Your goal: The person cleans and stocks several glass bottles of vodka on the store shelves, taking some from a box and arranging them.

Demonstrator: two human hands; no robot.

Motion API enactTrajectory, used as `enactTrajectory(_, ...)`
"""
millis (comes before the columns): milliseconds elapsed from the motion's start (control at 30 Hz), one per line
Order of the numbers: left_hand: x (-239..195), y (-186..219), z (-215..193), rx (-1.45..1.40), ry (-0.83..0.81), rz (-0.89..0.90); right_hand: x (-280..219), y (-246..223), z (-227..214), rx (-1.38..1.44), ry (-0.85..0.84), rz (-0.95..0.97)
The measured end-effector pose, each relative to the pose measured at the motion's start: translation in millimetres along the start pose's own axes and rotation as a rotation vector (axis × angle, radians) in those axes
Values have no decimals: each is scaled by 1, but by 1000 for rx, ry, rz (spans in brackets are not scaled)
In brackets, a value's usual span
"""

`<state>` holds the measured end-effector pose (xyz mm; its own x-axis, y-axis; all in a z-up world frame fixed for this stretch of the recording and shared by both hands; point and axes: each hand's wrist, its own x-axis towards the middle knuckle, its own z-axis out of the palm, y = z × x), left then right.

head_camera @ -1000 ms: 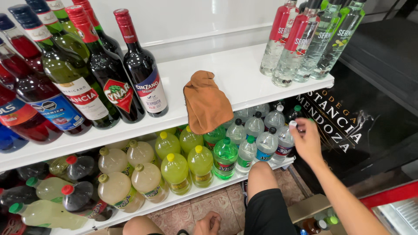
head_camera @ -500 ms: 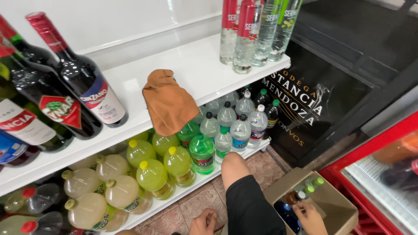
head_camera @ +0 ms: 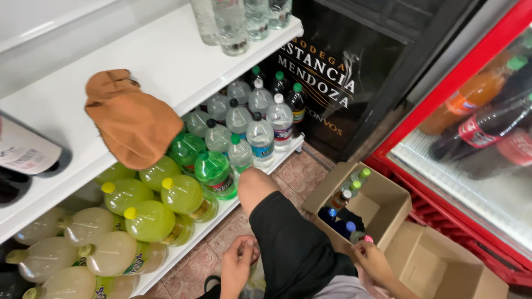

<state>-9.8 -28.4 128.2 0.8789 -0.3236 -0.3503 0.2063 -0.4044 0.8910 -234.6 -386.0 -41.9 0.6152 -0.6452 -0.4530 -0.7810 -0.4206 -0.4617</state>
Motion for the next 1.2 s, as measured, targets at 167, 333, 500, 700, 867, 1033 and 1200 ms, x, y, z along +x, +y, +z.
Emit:
enactTrajectory(167,8,58,22,-157,-81,147,-10,10,-1,-1,-6,36)
enactTrajectory(333,22,114,52,40,-119,306,-9,19,-12,9,-9,126)
enactTrajectory(500,46,93,87,287,-32,610,10,28,-32,65,35,147)
enactTrajectory(700,41,87,100,580,62,827,44,30,-53,112,137,163)
enactTrajectory(867,45,87,100,577,115,851,86,11,-63,58,146,153)
enactTrajectory(1033,50,83,102,606,150,869,127,-31,-68,-41,91,70)
enactTrajectory(1200,51,86,100,605,145,855,156,-69,-72,-147,-8,51)
